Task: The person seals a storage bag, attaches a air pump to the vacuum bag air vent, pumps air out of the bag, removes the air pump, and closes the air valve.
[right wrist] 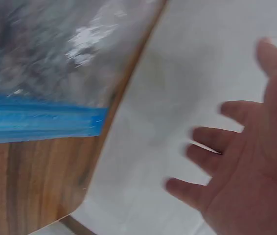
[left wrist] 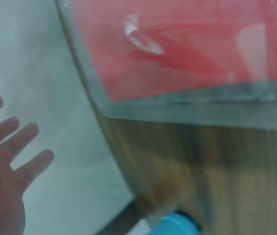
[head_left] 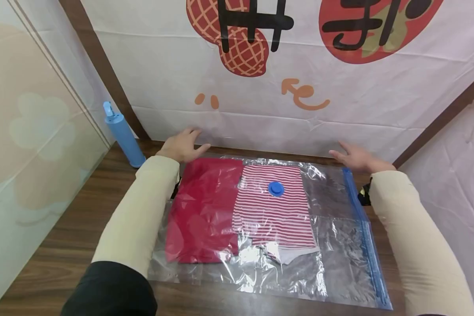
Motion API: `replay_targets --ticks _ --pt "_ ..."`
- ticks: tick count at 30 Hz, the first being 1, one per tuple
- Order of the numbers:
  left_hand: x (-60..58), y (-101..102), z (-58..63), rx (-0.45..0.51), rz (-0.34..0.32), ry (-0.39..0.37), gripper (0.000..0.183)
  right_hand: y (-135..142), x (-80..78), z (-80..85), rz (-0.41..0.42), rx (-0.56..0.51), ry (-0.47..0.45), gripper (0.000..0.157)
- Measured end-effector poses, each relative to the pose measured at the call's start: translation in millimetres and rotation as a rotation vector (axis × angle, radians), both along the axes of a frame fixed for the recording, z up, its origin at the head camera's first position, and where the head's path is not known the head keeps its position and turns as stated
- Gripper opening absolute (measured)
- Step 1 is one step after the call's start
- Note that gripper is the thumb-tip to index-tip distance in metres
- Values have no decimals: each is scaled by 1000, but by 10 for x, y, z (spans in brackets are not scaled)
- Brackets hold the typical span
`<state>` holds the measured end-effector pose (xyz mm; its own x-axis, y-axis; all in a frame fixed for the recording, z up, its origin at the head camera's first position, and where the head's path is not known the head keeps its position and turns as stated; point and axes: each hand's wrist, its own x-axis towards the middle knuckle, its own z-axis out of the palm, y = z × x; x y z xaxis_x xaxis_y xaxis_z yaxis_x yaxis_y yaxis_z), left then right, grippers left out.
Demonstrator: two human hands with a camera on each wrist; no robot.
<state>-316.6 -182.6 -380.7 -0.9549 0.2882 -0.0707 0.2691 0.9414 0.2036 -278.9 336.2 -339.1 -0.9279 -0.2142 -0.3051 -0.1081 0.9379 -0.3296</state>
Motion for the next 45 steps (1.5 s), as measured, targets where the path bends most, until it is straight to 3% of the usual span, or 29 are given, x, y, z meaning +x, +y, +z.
replay_targets --ticks 4,7,12,16,20,27,33,37,45 --pt "20 69 138 -17 -51 5 77 117 104 102 26 -37 -50 81" --pt "62 119 206 -27 -99 25 76 191 187 129 42 -14 -32 80" --pt "225 136 198 -35 -183 41 73 246 390 35 43 -81 7 73" --pt "350 201 150 -34 -240 45 73 347 621 -35 -6 -202 -9 66" --pt "495 400 165 31 -271 24 74 456 796 -117 -121 -333 -98 62" --pt "880 960 154 176 -358 -36 72 621 1078 -329 -214 -357 -243 63" --pt "1215 1478 -25 255 -478 -110 72 783 1342 -519 -300 -406 -335 65" --pt "1394 1706 -196 292 -532 -155 70 834 1473 -609 -339 -433 -363 68" --pt "1622 1956 -566 176 -590 -194 76 827 1577 -749 -376 -473 -386 70"
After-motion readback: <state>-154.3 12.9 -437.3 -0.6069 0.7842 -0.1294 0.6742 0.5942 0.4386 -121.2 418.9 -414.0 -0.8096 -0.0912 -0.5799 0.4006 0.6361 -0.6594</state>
